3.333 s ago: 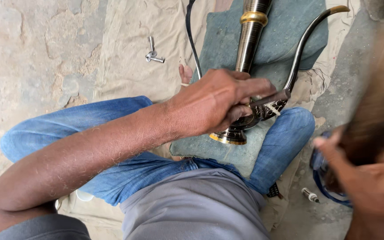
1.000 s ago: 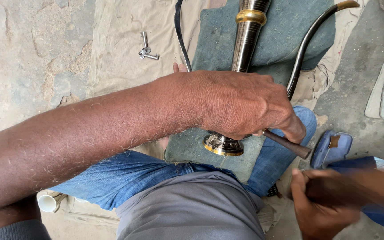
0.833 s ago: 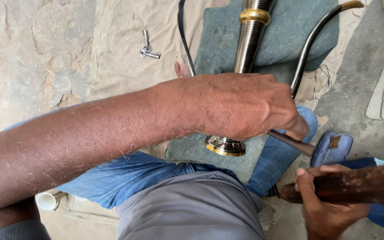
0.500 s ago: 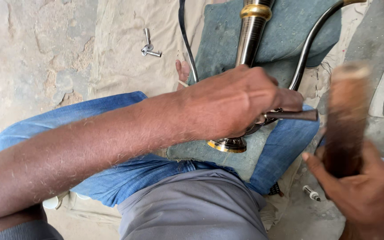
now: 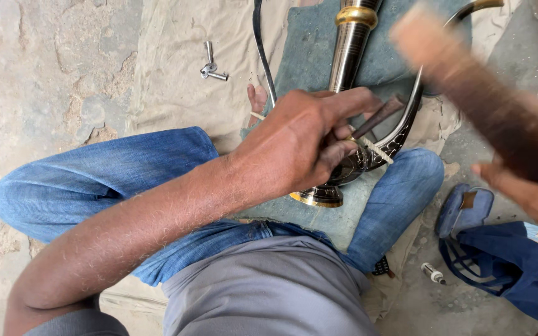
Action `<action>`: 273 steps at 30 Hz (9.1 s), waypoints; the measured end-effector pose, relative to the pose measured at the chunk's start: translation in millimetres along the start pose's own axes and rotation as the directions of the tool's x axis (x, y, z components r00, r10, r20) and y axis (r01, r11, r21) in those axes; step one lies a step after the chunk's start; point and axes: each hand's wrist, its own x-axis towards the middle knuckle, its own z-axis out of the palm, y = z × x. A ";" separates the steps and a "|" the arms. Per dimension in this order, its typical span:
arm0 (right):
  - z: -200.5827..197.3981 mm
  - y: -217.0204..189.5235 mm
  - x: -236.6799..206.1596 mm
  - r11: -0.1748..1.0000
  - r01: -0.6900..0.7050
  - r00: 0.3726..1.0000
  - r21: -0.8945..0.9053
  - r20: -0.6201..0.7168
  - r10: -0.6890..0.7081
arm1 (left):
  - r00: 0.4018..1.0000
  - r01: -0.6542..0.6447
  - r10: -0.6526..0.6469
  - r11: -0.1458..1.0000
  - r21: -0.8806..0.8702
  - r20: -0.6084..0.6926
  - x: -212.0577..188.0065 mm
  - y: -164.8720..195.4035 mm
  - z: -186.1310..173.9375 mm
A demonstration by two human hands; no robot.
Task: The person sits on the ground and uses a metal punch and a wooden mallet to create a decorative pattern on a metal hookah pipe. They repeatedly position the punch on the pipe's surface and strike it with the mallet to form a textured design.
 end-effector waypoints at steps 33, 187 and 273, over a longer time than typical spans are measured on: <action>-15.0 24.2 75.4 0.981 -0.076 0.993 -0.178 -0.106 0.058 | 0.912 0.182 -0.280 0.931 -0.316 -0.301 -33.9 1.0 31.8; 105.7 -49.7 -119.3 0.866 0.206 0.795 0.456 -0.594 0.123 | 0.847 -0.291 0.194 0.948 0.127 0.495 28.6 12.9 12.8; 97.1 -59.6 -121.7 0.933 -0.031 0.896 0.359 -0.404 0.186 | 0.801 -0.260 0.268 0.961 -0.092 0.535 58.8 -15.1 -5.6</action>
